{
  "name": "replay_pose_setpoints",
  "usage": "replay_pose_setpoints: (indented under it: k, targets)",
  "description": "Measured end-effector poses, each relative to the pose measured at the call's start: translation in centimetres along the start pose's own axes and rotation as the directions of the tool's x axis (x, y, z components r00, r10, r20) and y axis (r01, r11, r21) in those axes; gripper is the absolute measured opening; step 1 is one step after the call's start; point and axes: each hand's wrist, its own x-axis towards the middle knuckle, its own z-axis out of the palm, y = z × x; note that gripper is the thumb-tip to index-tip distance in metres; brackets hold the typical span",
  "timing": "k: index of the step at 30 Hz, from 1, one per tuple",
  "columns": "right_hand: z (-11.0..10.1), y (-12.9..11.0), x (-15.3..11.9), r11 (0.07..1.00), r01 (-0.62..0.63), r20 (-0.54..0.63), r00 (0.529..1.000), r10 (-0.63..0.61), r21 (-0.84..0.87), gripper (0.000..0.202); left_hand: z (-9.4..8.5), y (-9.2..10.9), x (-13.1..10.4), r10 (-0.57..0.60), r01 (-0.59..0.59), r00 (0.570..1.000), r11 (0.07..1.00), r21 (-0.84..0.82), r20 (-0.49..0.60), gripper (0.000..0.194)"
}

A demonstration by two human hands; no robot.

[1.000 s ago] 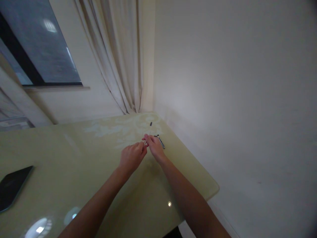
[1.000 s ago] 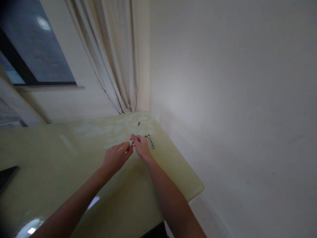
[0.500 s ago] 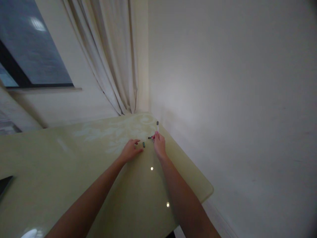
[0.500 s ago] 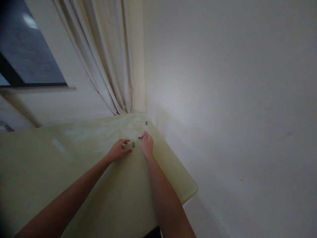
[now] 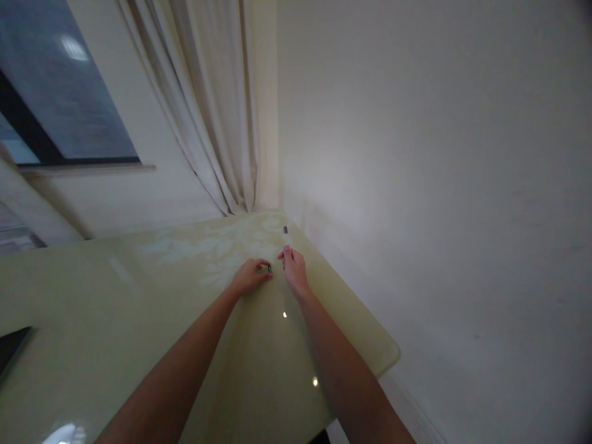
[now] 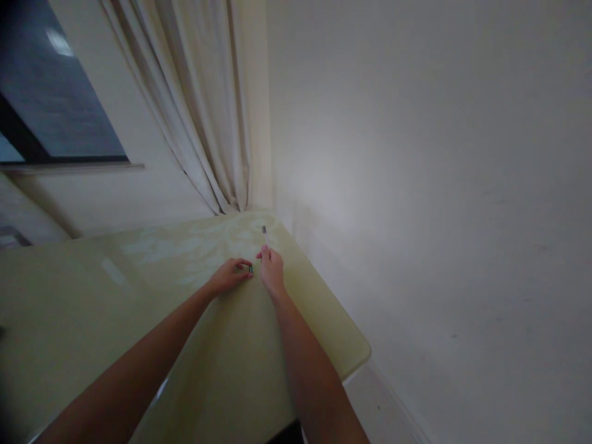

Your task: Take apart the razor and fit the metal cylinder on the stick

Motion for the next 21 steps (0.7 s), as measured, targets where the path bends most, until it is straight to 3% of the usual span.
replay_pose_setpoints:
  k: [6,11,13,16,18,21]
  targets:
    - [0.0,-1.1,-0.8,0.999,0.017,0.081,0.997,-0.013,-0.046,0.055,-0.3,0.4,-3.3,0.031,-0.033,0.997,0.999,-0.028,-0.075,0.04]
    - [1.5,-2.5,-2.7,0.994,0.051,0.239,0.971,-0.028,-0.092,0.037,-1.9,-1.5,-10.5,0.053,-0.076,0.982,0.99,-0.123,-0.18,0.041]
    - [2.6,-3.0,-4.1,0.998,0.015,0.376,0.927,0.009,-0.06,0.033,-2.6,-2.6,-13.7,0.043,-0.079,0.966,0.988,-0.133,-0.253,0.042]
    - [4.0,-3.7,-6.3,0.998,-0.069,0.566,0.822,0.065,-0.015,0.029,-3.4,-3.6,-17.1,0.034,-0.081,0.921,0.991,-0.105,-0.389,0.042]
    - [4.5,-4.1,-7.5,0.991,-0.132,0.644,0.76,0.089,0.018,0.029,-3.7,-3.7,-17.9,0.064,-0.114,0.885,0.99,-0.081,-0.461,0.04]
    - [4.6,-4.6,-8.6,0.971,-0.23,0.691,0.713,0.122,0.066,0.033,-3.9,-3.2,-17.9,0.124,-0.183,0.845,0.981,-0.062,-0.52,0.037]
